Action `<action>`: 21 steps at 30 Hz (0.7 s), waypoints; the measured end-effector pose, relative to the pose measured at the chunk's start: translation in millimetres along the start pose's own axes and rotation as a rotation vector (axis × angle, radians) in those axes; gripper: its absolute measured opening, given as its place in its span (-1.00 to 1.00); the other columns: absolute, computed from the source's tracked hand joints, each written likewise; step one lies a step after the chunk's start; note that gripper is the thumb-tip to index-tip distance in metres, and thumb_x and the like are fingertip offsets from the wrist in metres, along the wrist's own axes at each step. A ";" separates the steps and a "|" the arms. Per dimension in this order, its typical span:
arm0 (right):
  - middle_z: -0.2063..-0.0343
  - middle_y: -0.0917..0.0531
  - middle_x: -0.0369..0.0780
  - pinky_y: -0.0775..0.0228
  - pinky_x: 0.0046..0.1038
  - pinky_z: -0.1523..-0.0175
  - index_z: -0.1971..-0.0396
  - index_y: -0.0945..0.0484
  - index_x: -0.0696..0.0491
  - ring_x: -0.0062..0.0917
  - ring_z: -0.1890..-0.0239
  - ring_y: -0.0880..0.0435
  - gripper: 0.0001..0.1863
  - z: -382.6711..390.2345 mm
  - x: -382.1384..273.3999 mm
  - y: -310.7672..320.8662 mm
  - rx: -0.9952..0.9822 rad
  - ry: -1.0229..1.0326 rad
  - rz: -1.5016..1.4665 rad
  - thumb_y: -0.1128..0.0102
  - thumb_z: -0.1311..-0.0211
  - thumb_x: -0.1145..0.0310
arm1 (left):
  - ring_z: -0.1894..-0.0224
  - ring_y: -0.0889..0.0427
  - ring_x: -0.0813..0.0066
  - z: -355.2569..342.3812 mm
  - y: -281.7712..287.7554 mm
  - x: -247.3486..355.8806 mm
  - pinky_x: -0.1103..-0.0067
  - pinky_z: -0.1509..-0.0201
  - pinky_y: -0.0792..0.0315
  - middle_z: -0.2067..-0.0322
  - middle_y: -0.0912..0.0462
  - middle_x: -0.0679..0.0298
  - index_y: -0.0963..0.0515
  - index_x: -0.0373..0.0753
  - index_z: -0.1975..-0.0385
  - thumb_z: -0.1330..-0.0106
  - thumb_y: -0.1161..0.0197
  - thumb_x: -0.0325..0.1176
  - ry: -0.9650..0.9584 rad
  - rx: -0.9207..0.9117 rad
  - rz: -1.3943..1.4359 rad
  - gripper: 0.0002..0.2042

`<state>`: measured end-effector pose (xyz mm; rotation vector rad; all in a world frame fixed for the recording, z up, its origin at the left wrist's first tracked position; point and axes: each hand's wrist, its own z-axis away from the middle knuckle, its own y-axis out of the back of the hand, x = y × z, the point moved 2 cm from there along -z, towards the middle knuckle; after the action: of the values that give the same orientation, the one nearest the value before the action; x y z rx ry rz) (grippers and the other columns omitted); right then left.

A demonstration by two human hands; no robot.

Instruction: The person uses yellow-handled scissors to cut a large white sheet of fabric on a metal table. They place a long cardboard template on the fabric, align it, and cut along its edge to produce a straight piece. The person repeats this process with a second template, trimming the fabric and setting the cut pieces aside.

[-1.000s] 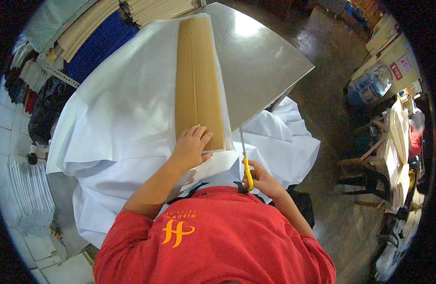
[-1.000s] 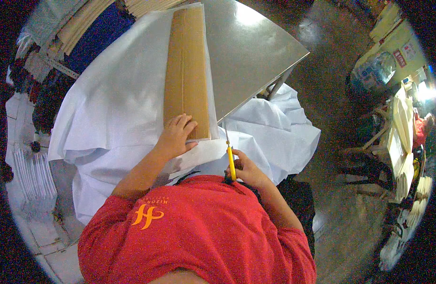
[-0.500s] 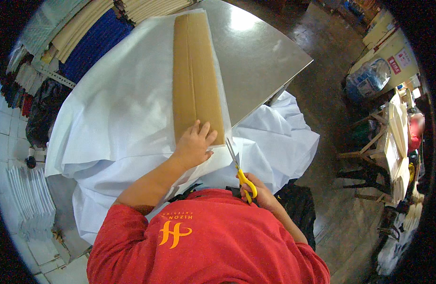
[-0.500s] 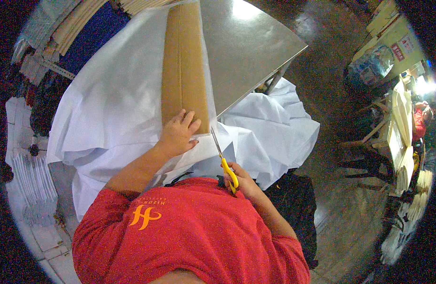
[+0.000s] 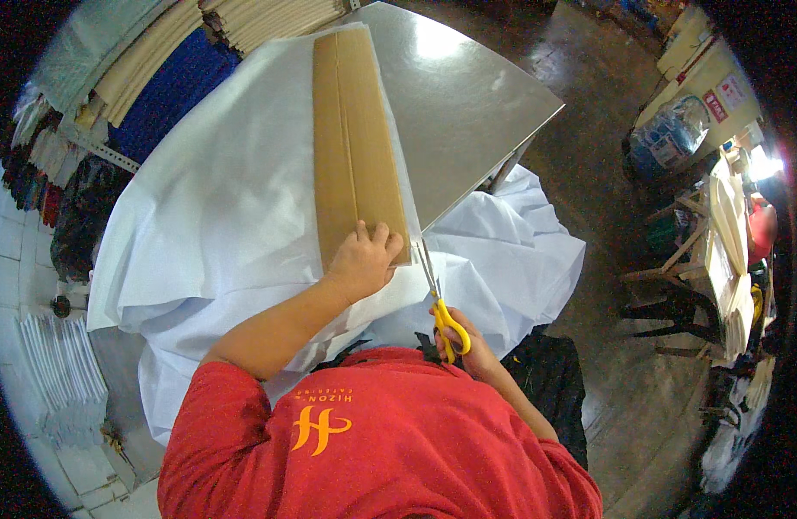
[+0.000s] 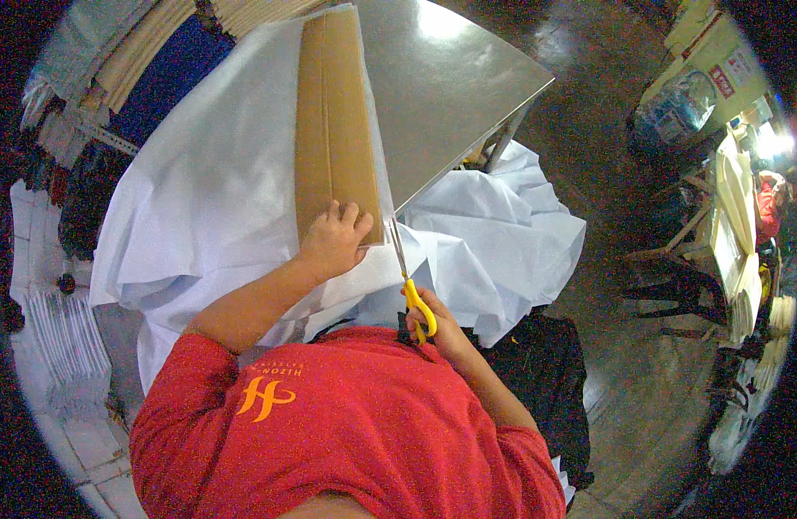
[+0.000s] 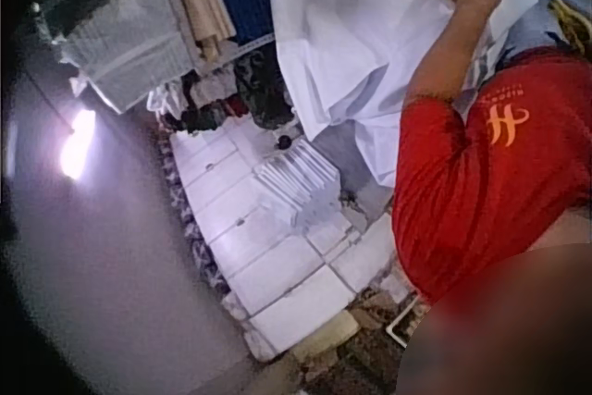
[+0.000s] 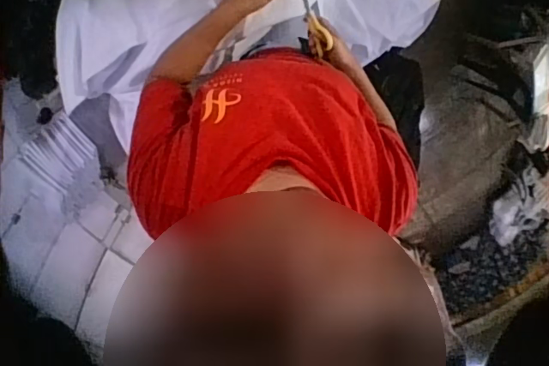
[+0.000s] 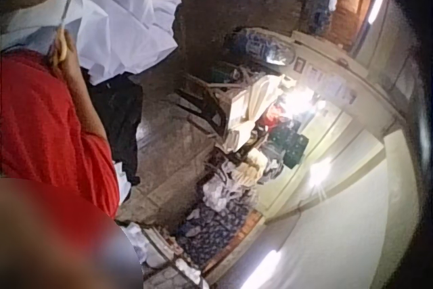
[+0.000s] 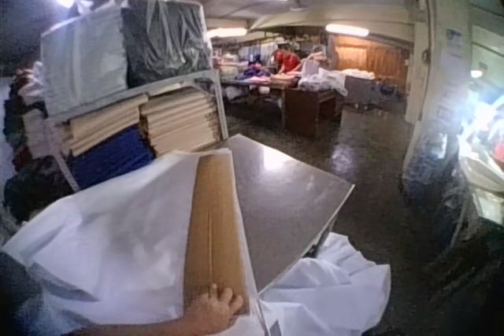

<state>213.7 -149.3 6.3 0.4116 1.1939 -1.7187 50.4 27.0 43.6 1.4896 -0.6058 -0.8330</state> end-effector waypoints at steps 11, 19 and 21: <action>0.40 -0.39 -0.33 -0.30 -0.64 0.38 -0.12 -0.30 0.03 -0.67 0.43 -0.41 -0.51 14.4 -5.9 0.0 0.043 -0.022 0.172 -0.06 -0.16 0.33 | 0.05 -0.53 -0.16 -1.9 -0.3 -3.8 0.29 0.21 -0.58 0.15 -0.43 0.04 -0.40 -0.16 0.05 -0.03 -0.31 -0.10 -0.045 0.027 0.015 -0.50; 0.42 -0.40 -0.33 -0.30 -0.65 0.36 -0.11 -0.31 0.01 -0.67 0.45 -0.41 -0.53 13.0 -5.5 -8.0 0.026 -0.038 0.079 -0.08 -0.19 0.27 | 0.09 -0.56 -0.10 -2.7 15.7 -8.5 0.30 0.29 -0.59 0.23 -0.46 0.07 -0.42 -0.15 0.10 0.03 -0.35 -0.11 -0.056 0.045 0.044 -0.51; 0.50 -0.41 -0.33 -0.27 -0.62 0.43 -0.10 -0.31 0.01 -0.66 0.50 -0.40 -0.57 12.4 -2.0 -13.3 -0.005 -0.008 0.070 -0.06 -0.25 0.25 | 0.09 -0.57 -0.09 0.9 19.2 -7.4 0.30 0.30 -0.58 0.23 -0.46 0.08 -0.42 -0.15 0.11 0.03 -0.34 -0.11 -0.064 0.047 0.053 -0.52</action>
<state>206.2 -158.2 20.5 0.4377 1.1649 -1.6559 47.3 30.4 63.7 1.4879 -0.7138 -0.8331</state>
